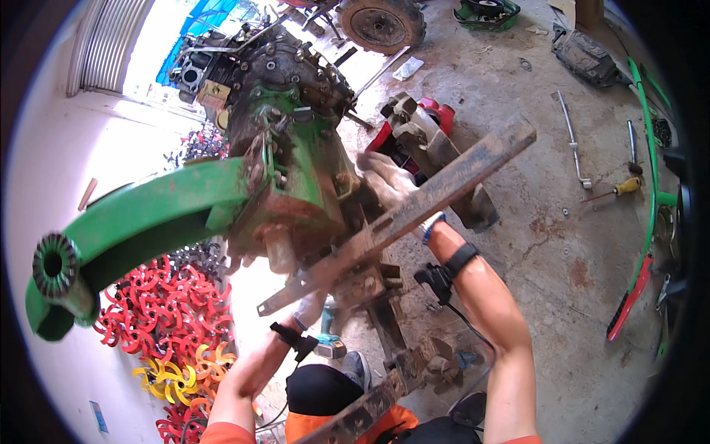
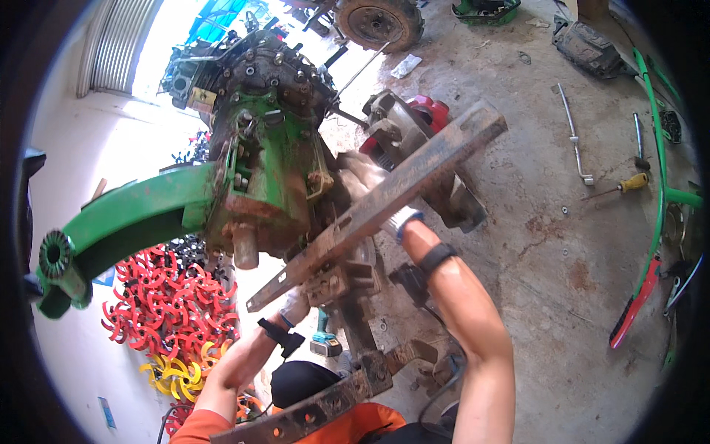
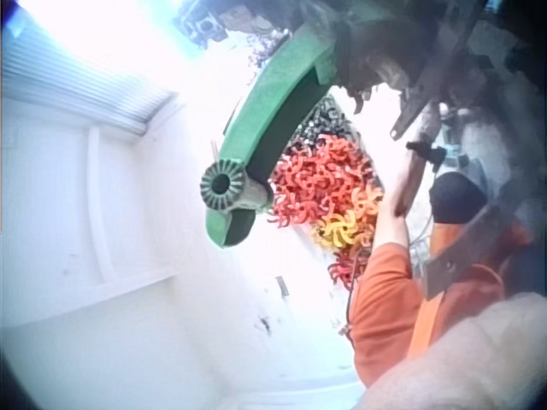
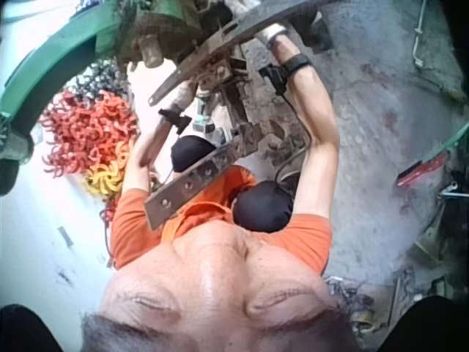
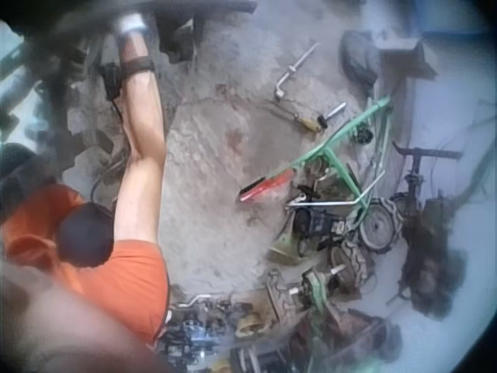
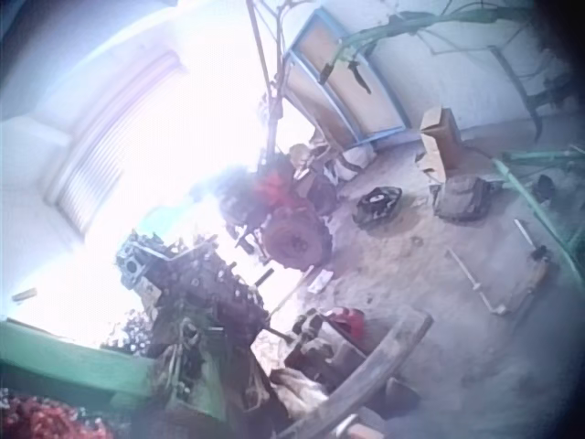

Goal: The person uses a cordless impact wrench to remove bolts from a metal bracket attached to a green engine assembly. They then detach the bracket and set it aside on the floor.

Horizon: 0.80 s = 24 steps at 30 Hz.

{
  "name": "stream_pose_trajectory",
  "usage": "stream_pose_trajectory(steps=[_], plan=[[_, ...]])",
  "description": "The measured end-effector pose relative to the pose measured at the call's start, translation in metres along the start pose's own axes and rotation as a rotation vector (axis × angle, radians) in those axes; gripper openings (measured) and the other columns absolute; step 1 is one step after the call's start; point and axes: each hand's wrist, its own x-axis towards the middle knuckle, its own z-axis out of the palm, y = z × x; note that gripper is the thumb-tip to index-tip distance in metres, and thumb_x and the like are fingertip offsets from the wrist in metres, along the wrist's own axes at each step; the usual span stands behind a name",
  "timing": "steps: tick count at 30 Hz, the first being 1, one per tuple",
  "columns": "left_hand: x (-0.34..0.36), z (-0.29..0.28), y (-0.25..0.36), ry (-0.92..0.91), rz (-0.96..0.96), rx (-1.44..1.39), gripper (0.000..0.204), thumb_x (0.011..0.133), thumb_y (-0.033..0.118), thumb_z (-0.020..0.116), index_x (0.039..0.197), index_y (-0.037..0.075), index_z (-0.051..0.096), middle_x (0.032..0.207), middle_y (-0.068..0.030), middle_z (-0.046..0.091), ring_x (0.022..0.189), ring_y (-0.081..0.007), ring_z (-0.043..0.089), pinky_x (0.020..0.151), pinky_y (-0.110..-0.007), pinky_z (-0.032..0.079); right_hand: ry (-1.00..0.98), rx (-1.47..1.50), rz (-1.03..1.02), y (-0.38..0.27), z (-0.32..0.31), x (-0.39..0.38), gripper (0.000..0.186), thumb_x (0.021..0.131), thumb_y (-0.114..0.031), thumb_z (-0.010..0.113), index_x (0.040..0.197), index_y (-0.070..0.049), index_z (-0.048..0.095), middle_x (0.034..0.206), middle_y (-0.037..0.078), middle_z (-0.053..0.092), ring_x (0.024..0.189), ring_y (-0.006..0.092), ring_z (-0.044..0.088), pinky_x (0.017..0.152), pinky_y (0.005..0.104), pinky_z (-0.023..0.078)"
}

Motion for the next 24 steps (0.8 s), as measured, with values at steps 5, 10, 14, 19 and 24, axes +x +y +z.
stream_pose_trajectory(steps=[5,10,14,19,24], plan=[[0.011,-0.023,0.049,0.177,-0.076,0.027,0.053,0.12,0.039,0.045,0.152,0.0,0.062,0.149,-0.0203,0.067,0.138,-0.0313,0.06,0.119,-0.042,0.046,-0.357,0.012,0.284,-0.045,-0.06,-0.088,0.045,0.109,-0.018,0.063,0.15,-0.002,0.061,0.148,0.026,0.067,0.14,0.0378,0.064,0.117,0.044,0.05],[0.019,-0.056,0.132,0.186,-0.255,-0.335,0.065,0.116,0.061,0.048,0.148,0.007,0.068,0.134,-0.0225,0.075,0.126,-0.0369,0.07,0.108,-0.046,0.052,-0.362,-0.331,0.32,-0.126,-0.115,-0.145,0.039,0.102,-0.026,0.073,0.137,-0.01,0.073,0.102,0.02,0.082,0.095,0.0368,0.081,0.087,0.0427,0.062],[0.016,-0.07,0.166,0.159,-0.176,-0.193,0.063,0.116,0.06,0.049,0.147,0.009,0.067,0.126,-0.0236,0.075,0.122,-0.0379,0.07,0.105,-0.046,0.052,-0.092,-0.499,-0.047,-0.177,-0.113,-0.137,0.022,0.095,-0.013,0.079,0.117,-0.008,0.078,0.101,0.02,0.078,0.094,0.0412,0.076,0.086,0.0474,0.061],[0.007,-0.079,0.182,0.221,-0.185,-0.278,0.069,0.112,0.062,0.057,0.146,0.004,0.067,0.133,-0.0268,0.07,0.126,-0.0394,0.066,0.11,-0.047,0.049,0.096,-0.671,-0.294,-0.216,-0.082,-0.099,0.04,0.09,-0.024,0.086,0.125,-0.01,0.074,0.119,0.017,0.074,0.113,0.0411,0.07,0.102,0.0524,0.055],[0.008,-0.073,0.175,0.22,-0.075,-0.305,0.076,0.111,0.065,0.058,0.158,0.006,0.056,0.155,-0.0311,0.054,0.145,-0.048,0.048,0.124,-0.053,0.035,0.093,-1.014,-0.374,-0.232,-0.05,-0.062,0.049,0.082,-0.046,0.089,0.113,-0.009,0.079,0.113,0.017,0.075,0.109,0.0397,0.07,0.107,0.0543,0.049]])
